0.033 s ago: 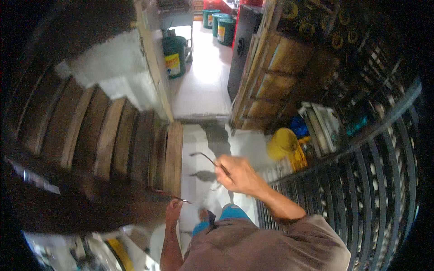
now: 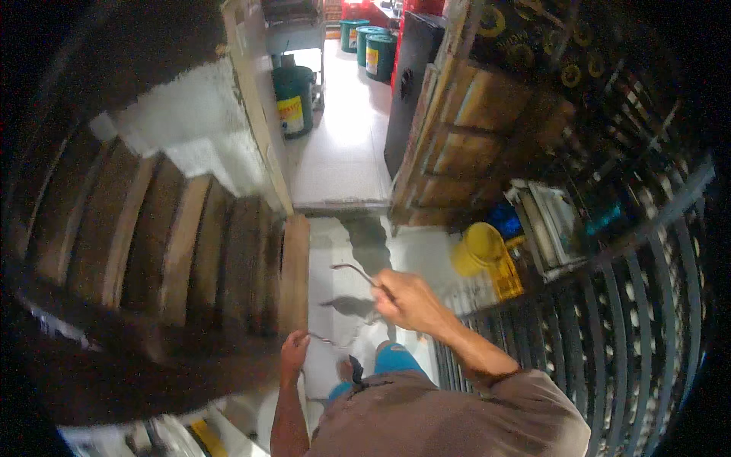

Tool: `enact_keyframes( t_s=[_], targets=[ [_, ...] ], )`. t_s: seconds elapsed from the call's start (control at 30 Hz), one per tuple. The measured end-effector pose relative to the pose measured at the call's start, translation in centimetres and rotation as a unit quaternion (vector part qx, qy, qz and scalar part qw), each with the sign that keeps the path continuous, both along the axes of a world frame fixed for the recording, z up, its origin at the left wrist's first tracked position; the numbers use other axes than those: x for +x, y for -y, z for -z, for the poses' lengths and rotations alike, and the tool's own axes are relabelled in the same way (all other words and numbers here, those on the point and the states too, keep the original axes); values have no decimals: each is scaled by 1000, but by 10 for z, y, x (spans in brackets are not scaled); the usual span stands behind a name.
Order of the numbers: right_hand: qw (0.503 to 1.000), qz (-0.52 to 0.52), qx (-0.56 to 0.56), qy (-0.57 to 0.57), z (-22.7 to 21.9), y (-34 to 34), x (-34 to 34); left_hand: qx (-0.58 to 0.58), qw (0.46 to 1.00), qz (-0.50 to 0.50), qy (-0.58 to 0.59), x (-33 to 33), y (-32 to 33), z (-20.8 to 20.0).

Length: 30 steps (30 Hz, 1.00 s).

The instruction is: The person uses pliers to loosen or tighten the center nut of a large industrial fan blade assembly, then pulls the blade unit partially off the motor shaft to check it before pushing it back into place.

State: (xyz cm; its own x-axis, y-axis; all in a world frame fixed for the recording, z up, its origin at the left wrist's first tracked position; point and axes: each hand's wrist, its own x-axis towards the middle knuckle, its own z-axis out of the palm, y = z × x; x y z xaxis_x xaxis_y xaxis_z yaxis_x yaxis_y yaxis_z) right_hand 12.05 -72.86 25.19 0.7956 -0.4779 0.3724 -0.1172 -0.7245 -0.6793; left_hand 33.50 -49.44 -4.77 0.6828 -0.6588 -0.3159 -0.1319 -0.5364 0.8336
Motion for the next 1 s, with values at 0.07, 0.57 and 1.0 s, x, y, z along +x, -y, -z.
enact_keyframes(
  t_s=[0.07,0.57,1.0],
  targets=[
    [994,59,40,-84,41,43,13,-52,998,22,27,62,60,0],
    [969,119,29,-213,150,565,316,45,999,7,-27,332,477,5],
    [928,217,121,-277,108,908,486,-533,744,276,294,561,1063,-465]
  ],
)
